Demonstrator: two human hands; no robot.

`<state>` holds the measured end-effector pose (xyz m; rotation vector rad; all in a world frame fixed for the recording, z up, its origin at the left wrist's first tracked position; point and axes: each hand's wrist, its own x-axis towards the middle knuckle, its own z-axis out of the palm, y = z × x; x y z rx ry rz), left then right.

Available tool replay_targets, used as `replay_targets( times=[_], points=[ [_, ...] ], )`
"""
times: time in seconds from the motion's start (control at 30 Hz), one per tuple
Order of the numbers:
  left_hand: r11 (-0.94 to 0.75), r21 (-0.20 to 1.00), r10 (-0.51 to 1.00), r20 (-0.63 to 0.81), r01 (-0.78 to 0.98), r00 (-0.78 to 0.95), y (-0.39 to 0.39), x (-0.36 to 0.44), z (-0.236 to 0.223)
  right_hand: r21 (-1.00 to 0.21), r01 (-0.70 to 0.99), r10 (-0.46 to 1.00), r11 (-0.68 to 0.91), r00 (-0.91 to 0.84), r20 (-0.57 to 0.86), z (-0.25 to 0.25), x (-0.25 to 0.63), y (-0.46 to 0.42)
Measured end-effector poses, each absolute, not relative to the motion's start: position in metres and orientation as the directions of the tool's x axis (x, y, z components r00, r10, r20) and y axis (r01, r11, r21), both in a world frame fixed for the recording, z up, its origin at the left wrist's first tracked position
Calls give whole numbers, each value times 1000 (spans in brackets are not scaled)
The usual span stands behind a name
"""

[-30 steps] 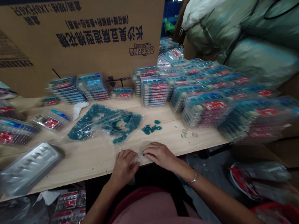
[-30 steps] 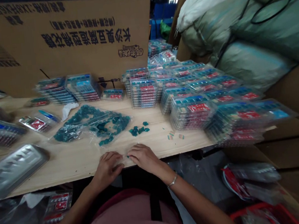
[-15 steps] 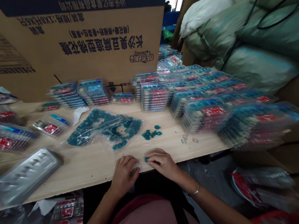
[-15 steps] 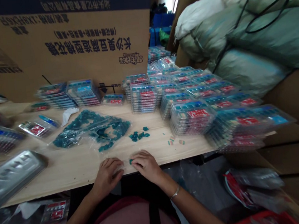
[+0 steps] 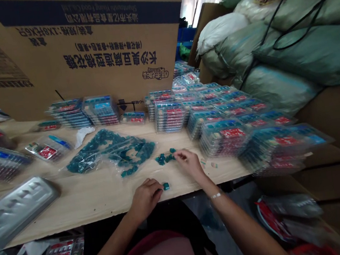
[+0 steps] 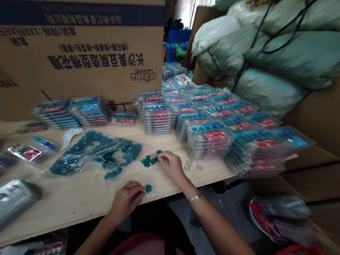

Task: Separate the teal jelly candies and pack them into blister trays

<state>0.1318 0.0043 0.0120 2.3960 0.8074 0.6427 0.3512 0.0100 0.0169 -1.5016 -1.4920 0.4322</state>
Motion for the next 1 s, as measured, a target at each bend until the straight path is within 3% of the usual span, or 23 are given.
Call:
replay_targets(
  times=[0.13,0.23,0.3,0.37,0.47,0.6,0.73,0.83,0.9,1.0],
  points=[
    [-679,579,668,230,452,708,4,132,13,-778,629,920,-8,309,241,15,375,59],
    [-654,596,696,233,466,680,4,131,13,-806,592,931,-9,298,209,14,378,66],
    [-607,669,740,277,430,613,5,132,15,-825,564,937,15,279,208,18,372,54],
    [-499,797,814,295,341,501,6,135,19,-880,466,959,96,194,207,23,360,33],
    [-233,969,889,180,77,422,8,143,29,-965,191,983,180,-14,181,34,334,-1],
    [93,988,895,-28,-123,446,7,144,43,-992,48,989,118,-99,113,44,307,-24],
    [267,946,875,-158,-183,457,8,129,51,-988,57,981,141,-143,131,50,290,-21],
    [368,897,844,-211,-245,493,11,120,53,-927,202,948,315,-113,297,57,278,-20],
    [375,896,842,-223,-237,491,11,116,53,-841,330,903,428,-139,406,60,273,-22],
    [268,962,850,-208,-59,484,4,111,49,-794,412,894,447,-209,395,55,276,-27]
  ],
)
